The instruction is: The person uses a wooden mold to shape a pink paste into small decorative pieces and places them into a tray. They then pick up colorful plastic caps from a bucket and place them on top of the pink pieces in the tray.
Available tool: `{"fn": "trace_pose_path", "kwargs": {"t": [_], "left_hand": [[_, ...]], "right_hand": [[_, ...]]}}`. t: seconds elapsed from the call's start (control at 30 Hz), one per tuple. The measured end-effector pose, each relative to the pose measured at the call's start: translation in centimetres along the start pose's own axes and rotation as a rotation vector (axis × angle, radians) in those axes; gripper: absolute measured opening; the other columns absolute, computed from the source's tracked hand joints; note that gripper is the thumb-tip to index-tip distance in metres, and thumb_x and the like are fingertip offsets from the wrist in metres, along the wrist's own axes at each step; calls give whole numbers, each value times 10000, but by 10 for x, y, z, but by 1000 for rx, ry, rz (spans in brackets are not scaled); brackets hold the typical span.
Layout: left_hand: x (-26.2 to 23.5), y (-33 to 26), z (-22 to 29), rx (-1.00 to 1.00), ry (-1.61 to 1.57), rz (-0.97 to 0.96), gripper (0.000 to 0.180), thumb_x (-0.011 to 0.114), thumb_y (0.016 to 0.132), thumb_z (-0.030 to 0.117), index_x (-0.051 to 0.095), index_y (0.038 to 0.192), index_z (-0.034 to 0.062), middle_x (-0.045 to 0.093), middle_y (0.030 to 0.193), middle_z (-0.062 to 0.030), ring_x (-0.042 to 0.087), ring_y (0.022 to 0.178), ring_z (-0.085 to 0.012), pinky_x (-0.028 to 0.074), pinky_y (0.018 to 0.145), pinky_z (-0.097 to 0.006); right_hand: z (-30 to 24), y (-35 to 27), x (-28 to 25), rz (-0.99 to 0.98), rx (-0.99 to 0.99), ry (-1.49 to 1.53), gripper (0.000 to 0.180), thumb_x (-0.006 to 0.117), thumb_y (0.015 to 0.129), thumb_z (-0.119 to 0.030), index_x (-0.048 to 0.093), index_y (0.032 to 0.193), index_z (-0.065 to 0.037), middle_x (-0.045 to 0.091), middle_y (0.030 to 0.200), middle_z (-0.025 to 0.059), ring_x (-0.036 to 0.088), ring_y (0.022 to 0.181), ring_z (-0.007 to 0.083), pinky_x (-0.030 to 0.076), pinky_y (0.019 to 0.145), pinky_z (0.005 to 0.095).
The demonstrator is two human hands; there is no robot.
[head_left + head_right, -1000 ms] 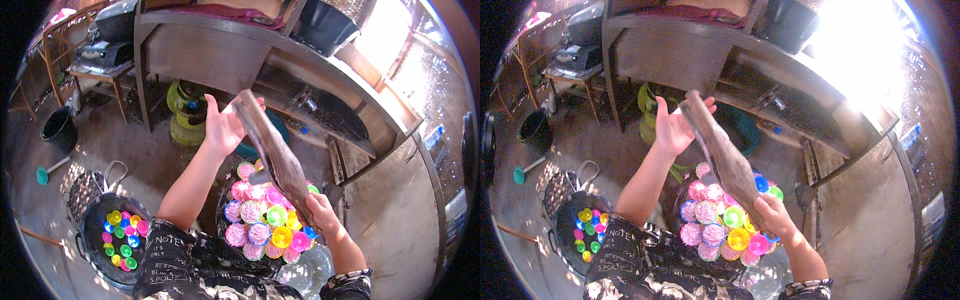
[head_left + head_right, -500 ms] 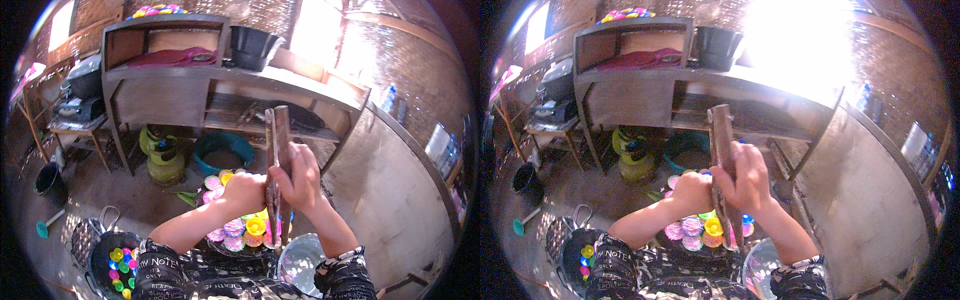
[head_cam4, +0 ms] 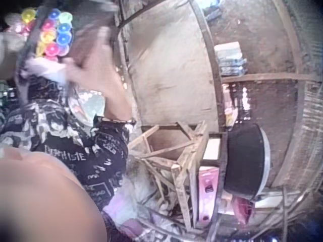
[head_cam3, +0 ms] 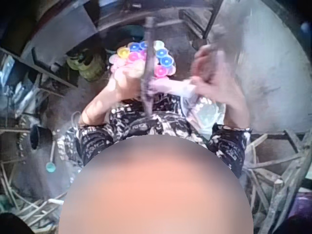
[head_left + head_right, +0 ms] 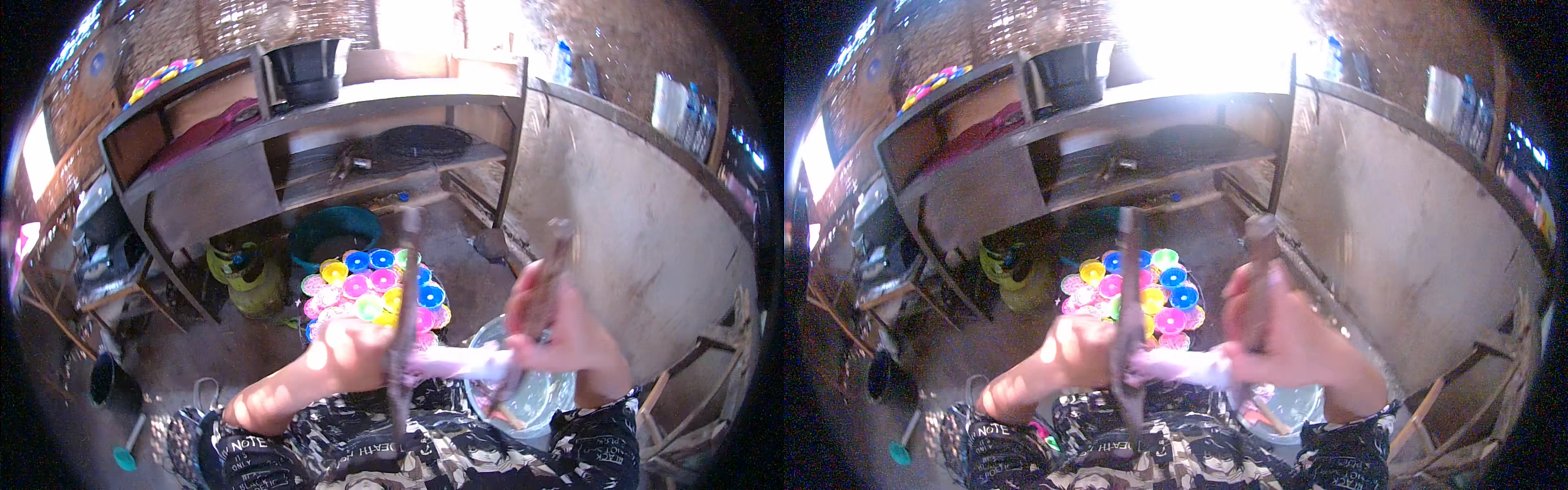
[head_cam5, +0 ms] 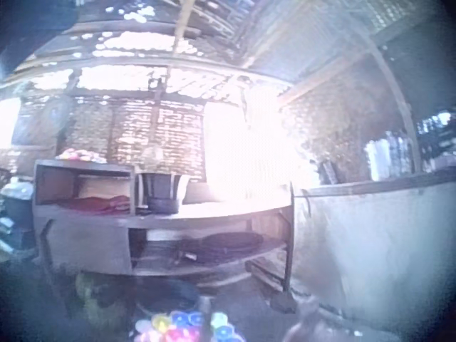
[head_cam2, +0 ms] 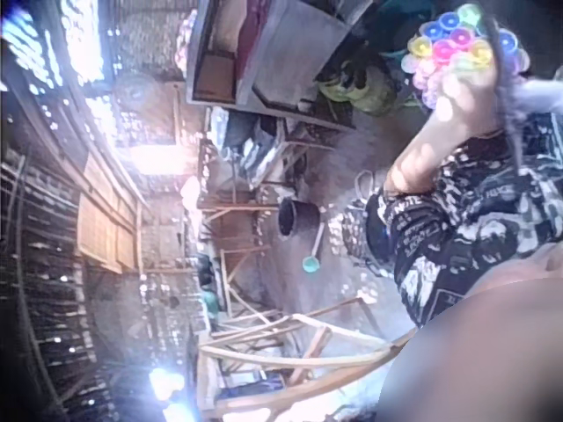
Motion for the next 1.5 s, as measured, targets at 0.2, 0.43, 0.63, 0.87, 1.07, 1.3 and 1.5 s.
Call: {"fn": "trace_pose_path", "kwargs": {"t": [0.2, 0.43, 0.63, 0.87, 1.07, 1.3, 1.5], "left_hand": [[-8, -3, -55, 232, -632, 141, 272, 768, 621, 110, 638, 859, 89, 643, 987, -70, 535, 1110, -289, 290, 1026, -458], [42, 46, -25, 201, -1375, 744, 350, 716, 739, 308, 604, 1069, 288, 155, 1489, -112, 292, 1303, -415, 291, 1034, -543], [85, 59, -17, 159, -1375, 843, 583, 604, 776, 542, 409, 1311, 418, 51, 1470, -134, 244, 1317, -409, 288, 1039, -524], [93, 2, -53, -104, -1545, 1028, 521, 721, 724, 425, 524, 1157, 213, 440, 1138, -76, 436, 1151, -297, 359, 981, -473], [69, -37, -73, 135, -1686, 948, 573, 599, 809, 480, 484, 1251, 134, 454, 1314, -104, 413, 1227, -303, 306, 1036, -509], [56, -38, -69, -295, -1444, 1440, 612, 593, 801, 499, 475, 1271, 125, 411, 1350, -120, 370, 1253, -327, 260, 1060, -524], [59, -44, -69, -525, -1168, 1674, 618, 639, 763, 500, 494, 1243, 138, 453, 1310, -80, 386, 1243, -298, 269, 1061, -508]], "right_hand": [[16, -49, -35, 941, -277, 378, 500, 638, 772, -176, 369, 1181, -74, 492, 756, 40, 493, 686, 172, 442, 646, 286], [55, -27, 49, 1129, -663, 854, 414, 595, 830, -85, 322, 1130, -169, 517, 854, 83, 545, 782, 248, 466, 718, 366], [94, -33, 70, 969, -469, 1168, 339, 515, 852, -32, 345, 1124, -141, 526, 983, 113, 490, 1074, 309, 356, 956, 470], [248, -131, 90, 413, 347, 386, 674, 731, 738, -271, 394, 1305, -135, 447, 1297, 111, 410, 1237, 257, 334, 1012, 412], [369, -325, 200, -309, 1384, -348, 445, 600, 773, -233, 541, 1183, -72, 595, 1106, 188, 593, 997, 341, 463, 883, 411], [358, -340, 205, -7, 1576, -266, 400, 562, 826, -224, 502, 1215, -150, 578, 1136, 168, 561, 1017, 384, 449, 869, 448], [319, -336, 126, -397, 1305, -199, 396, 557, 816, -289, 533, 1190, -162, 619, 1059, 163, 587, 997, 339, 464, 838, 430]]}}
Point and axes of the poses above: each hand's wrist, its own y-axis towards the middle knuckle, its own x-axis out of the palm, z = x × y, the point moved 1 cm from there along y, towards the middle knuckle
